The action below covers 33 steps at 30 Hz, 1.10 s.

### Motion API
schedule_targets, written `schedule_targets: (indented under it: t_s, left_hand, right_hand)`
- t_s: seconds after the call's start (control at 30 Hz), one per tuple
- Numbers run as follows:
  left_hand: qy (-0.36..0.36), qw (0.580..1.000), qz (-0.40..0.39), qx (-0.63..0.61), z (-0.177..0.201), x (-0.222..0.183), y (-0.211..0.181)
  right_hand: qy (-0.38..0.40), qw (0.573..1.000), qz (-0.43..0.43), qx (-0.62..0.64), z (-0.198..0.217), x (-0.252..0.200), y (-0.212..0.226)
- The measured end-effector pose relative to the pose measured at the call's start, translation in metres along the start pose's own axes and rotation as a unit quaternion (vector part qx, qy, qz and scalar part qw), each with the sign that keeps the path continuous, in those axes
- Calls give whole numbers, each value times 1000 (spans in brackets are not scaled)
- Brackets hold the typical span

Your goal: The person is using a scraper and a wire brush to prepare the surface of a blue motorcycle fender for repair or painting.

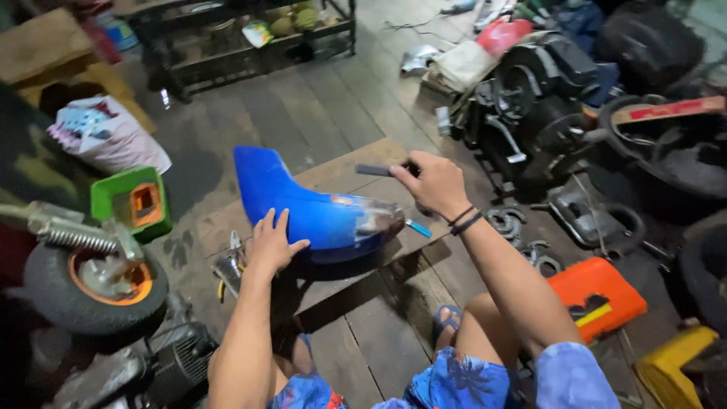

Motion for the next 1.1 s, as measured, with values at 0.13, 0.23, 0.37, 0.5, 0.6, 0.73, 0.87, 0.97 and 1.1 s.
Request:
schedule_targets:
  t_s: [0.13, 0.23, 0.37, 0.5, 0.6, 0.73, 0.87, 0.97, 1.1]
  left_hand:
    - [18, 999, -3, 37, -2, -4, -19]
    - [18, 997, -19, 74, 3, -18, -42]
    - [28, 992, -61, 111, -15, -19, -50]
    - [-4, 991, -92, 101, -31, -28, -59]
    - [-41, 988, -128, 71, -32, -26, -66]
    - [-71, 991, -115, -3, -24, -21, -75]
    - [-111, 977, -155, 98, -43, -22, -100]
    - [-122, 931, -288, 188, -74, -35, -114]
    - [-94, 929, -302, 195, -47, -30, -119]
  right_hand:
    - [66, 997, 15, -47, -13, -37, -17]
    - [155, 987, -30, -42, -38, -80, -49]
    - [264, 958, -108, -35, -50, -117, -70]
    - [277, 948, -128, -86, -49, -138, -94]
    - [277, 949, -131, -74, -60, -141, -111]
    - [288, 946, -132, -69, -59, -142, -100]
    - [248, 960, -121, -42, -44, -133, -79]
    - [234, 965, -111, -30, -51, -129, -77]
    - [246, 963, -100, -41, -64, -125, -77]
Point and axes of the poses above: each hand's wrist, its own x-axis towards the middle knuckle, its own z-axis out of the back of the hand, y = z × x, the point moved 5 cm from there along x, towards the middle knuckle, and after that the axes turned 7 degrees about z, right-handed, at the moved point
